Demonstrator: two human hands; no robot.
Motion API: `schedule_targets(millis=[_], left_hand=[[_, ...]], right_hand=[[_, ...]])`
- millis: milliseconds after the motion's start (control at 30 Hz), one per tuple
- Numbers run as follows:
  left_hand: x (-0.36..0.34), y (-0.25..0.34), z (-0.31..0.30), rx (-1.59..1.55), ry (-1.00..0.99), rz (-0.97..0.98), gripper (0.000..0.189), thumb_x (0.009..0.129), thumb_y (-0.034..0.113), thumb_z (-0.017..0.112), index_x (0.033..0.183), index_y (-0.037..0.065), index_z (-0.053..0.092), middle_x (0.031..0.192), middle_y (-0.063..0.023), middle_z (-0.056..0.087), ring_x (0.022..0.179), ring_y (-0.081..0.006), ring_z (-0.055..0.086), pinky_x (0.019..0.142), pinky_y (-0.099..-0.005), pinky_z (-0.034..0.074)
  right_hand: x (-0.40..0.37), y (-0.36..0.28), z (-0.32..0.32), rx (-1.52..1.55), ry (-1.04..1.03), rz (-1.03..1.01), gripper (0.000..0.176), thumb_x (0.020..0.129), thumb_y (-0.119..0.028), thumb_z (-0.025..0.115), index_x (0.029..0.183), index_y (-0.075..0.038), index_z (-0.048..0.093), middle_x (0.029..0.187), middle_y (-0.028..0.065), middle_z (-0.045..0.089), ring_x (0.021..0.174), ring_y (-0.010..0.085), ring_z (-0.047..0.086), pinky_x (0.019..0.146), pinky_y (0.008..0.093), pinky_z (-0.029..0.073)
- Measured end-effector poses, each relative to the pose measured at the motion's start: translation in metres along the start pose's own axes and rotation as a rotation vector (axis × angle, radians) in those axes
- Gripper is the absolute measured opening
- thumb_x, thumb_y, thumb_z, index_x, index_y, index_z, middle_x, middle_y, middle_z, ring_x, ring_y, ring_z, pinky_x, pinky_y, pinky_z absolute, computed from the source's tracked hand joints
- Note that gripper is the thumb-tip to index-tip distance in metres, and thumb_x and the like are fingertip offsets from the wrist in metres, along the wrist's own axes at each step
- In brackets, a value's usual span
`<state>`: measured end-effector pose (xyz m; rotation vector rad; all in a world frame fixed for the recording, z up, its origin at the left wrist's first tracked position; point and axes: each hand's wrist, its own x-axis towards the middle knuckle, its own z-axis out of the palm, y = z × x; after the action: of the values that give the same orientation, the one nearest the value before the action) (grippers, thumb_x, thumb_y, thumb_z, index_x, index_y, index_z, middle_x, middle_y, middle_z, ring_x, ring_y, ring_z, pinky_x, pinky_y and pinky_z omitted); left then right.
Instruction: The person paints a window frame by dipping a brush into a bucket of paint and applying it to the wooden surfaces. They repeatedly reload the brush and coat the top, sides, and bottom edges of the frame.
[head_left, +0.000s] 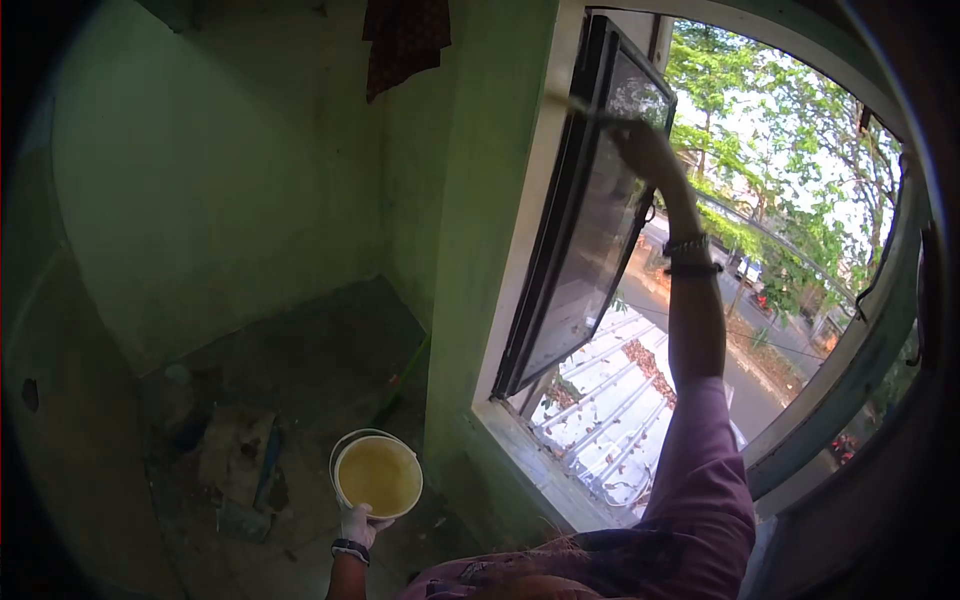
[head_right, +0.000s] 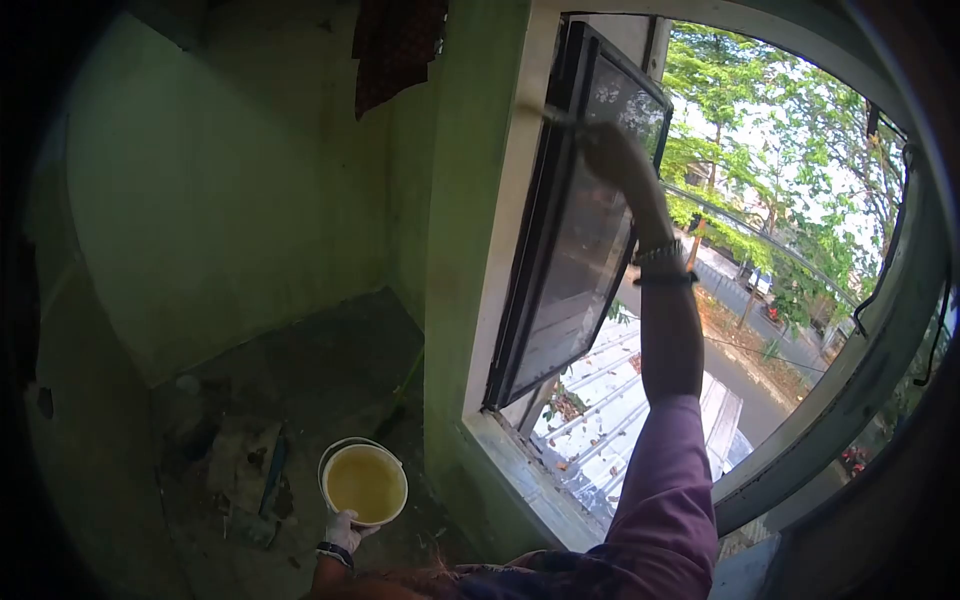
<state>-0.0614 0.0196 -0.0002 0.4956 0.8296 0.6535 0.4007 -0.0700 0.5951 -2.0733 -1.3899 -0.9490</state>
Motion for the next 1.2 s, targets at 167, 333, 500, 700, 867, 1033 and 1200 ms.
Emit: schedule_targets(millis=[167,333,500,700,867,1033,1200], left_hand=[[-0.010,0.006,0.016,-0.014,-0.039,0.062,0.053,0.076,0.000,0.042,0.127,0.002,0.029,0.121,-0.0260,0.043,0.107,-0.0447,0.050,0.079,-0.0627,0.048],[0.001,0.002,0.006,-0.065,-0.045,0.006,0.060,0.074,0.000,0.043,0.130,0.011,0.027,0.123,-0.0251,0.041,0.108,-0.0447,0.050,0.078,-0.0644,0.048],[0.023,-0.007,-0.018,0.017,0.009,-0.030,0.048,0.078,0.003,0.040,0.125,-0.004,0.030,0.121,-0.0275,0.042,0.106,-0.0430,0.051,0.079,-0.0559,0.052],[0.020,-0.005,-0.012,-0.011,0.052,-0.023,0.050,0.077,0.002,0.041,0.126,-0.002,0.031,0.122,-0.0268,0.044,0.106,-0.0430,0.052,0.075,-0.0569,0.053],[0.017,-0.007,-0.008,-0.075,-0.010,-0.042,0.056,0.075,0.002,0.044,0.129,0.002,0.030,0.123,-0.0220,0.044,0.106,-0.0406,0.053,0.074,-0.0556,0.054],[0.012,-0.003,-0.008,-0.068,-0.032,-0.061,0.053,0.075,0.004,0.045,0.126,-0.003,0.031,0.120,-0.0234,0.046,0.103,-0.0397,0.055,0.074,-0.0529,0.055],[0.007,-0.002,0.005,0.018,-0.063,-0.054,0.052,0.077,0.007,0.047,0.126,-0.002,0.033,0.120,-0.0214,0.047,0.104,-0.0381,0.055,0.077,-0.0510,0.055]], right_hand=[[0.065,-0.018,-0.031,0.054,0.425,0.021,0.027,0.089,-0.022,0.053,0.114,-0.018,0.062,0.088,0.0151,0.066,0.062,0.0200,0.062,0.061,0.0345,0.049],[0.054,-0.013,-0.028,0.064,0.219,-0.066,0.028,0.087,-0.025,0.054,0.113,-0.016,0.062,0.091,0.0162,0.066,0.083,0.0255,0.064,0.076,0.0362,0.048],[0.100,-0.003,-0.022,-0.005,0.476,-0.115,0.028,0.088,-0.025,0.053,0.113,-0.018,0.062,0.080,0.0157,0.065,0.070,0.0242,0.064,0.065,0.0362,0.049],[0.081,-0.019,-0.003,0.154,0.379,-0.112,0.031,0.086,-0.024,0.050,0.113,-0.021,0.062,0.080,0.0198,0.063,0.074,0.0302,0.064,0.066,0.0398,0.050],[-0.041,-0.024,0.065,0.172,-0.102,-0.045,0.029,0.087,-0.020,0.050,0.114,-0.023,0.062,0.089,0.0191,0.064,0.081,0.0297,0.064,0.074,0.0405,0.049],[-0.032,-0.031,0.019,0.201,0.096,0.026,0.027,0.092,-0.022,0.048,0.113,-0.012,0.062,0.072,0.0140,0.065,0.052,0.0122,0.055,0.049,0.0307,0.044],[-0.031,-0.022,0.082,0.154,0.246,-0.081,0.029,0.089,-0.023,0.050,0.114,-0.013,0.061,0.065,0.0165,0.061,0.055,0.0232,0.058,0.053,0.0368,0.044]])
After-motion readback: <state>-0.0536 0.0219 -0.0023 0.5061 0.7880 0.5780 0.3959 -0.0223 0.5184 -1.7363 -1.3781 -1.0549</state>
